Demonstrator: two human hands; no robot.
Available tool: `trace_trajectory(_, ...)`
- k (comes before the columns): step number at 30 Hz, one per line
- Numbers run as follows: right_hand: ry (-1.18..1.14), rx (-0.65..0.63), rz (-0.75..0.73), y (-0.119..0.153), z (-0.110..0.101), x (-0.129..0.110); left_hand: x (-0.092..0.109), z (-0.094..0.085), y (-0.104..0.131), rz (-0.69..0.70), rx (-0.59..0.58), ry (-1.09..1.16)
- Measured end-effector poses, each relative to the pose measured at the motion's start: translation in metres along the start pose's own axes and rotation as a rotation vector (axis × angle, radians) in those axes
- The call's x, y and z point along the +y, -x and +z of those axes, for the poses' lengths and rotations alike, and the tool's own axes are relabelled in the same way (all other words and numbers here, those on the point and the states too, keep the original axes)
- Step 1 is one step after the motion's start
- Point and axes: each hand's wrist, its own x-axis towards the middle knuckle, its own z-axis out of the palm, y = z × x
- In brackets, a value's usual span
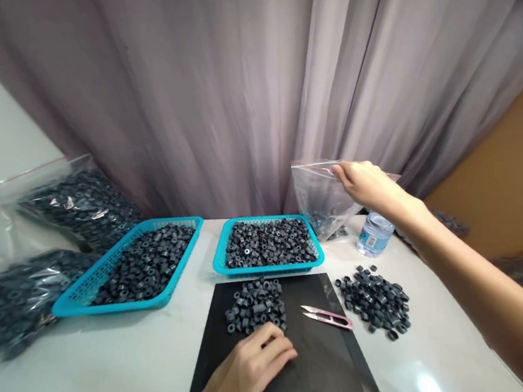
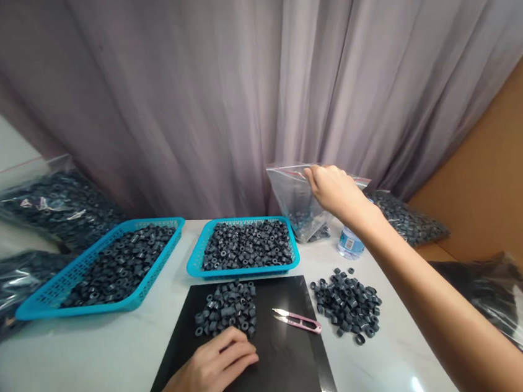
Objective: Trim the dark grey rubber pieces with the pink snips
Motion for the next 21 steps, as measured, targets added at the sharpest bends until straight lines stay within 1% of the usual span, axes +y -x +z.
trace_trajectory(1,0.013,0.041,-0.01,0.003,-0.001,-0.003,0.003,-0.001,-0.001,-0.046,0.023,0.041)
trace_trajectory(2,0.024,0.109,-0.027,0.007,-0.002,-0.006,0.005,-0.001,-0.002,-0.091,0.055,0.073)
trace_trajectory(4,0.022,0.317,-0.077,0.021,-0.004,-0.014,0.006,0.001,-0.003,-0.16,0.102,0.135)
trace_trajectory(6,-0.057,0.525,-0.137,0.044,-0.002,-0.027,0.003,0.004,-0.005,-0.178,0.127,0.175)
trace_trajectory(8,-0.212,0.632,-0.217,0.078,0.009,-0.044,0.0,0.008,-0.006,-0.167,0.152,0.183)
trace_trajectory(9,-0.312,0.607,-0.264,0.098,0.017,-0.054,-0.002,0.009,-0.007,-0.161,0.166,0.185)
trace_trajectory(10,-0.426,0.518,-0.315,0.12,0.027,-0.065,-0.003,0.01,-0.008,-0.153,0.184,0.191)
trace_trajectory(12,-0.664,0.272,-0.371,0.163,0.049,-0.085,-0.003,0.01,-0.009,-0.134,0.22,0.212)
trace_trajectory(13,-0.761,0.126,-0.371,0.182,0.06,-0.094,-0.002,0.01,-0.01,-0.127,0.238,0.223)
trace_trajectory(14,-0.847,0.01,-0.361,0.199,0.069,-0.102,-0.001,0.009,-0.01,-0.124,0.257,0.232)
trace_trajectory(15,-0.932,-0.074,-0.309,0.213,0.077,-0.108,0.0,0.01,-0.011,-0.122,0.274,0.235)
trace_trajectory(17,-1.096,-0.232,-0.238,0.23,0.088,-0.115,0.003,0.011,-0.011,-0.107,0.309,0.223)
trace_trajectory(18,-1.177,-0.284,-0.185,0.234,0.09,-0.116,0.004,0.012,-0.01,-0.094,0.327,0.207)
trace_trajectory(21,-1.397,-0.415,-0.018,0.232,0.092,-0.116,0.006,0.016,-0.01,-0.058,0.373,0.154)
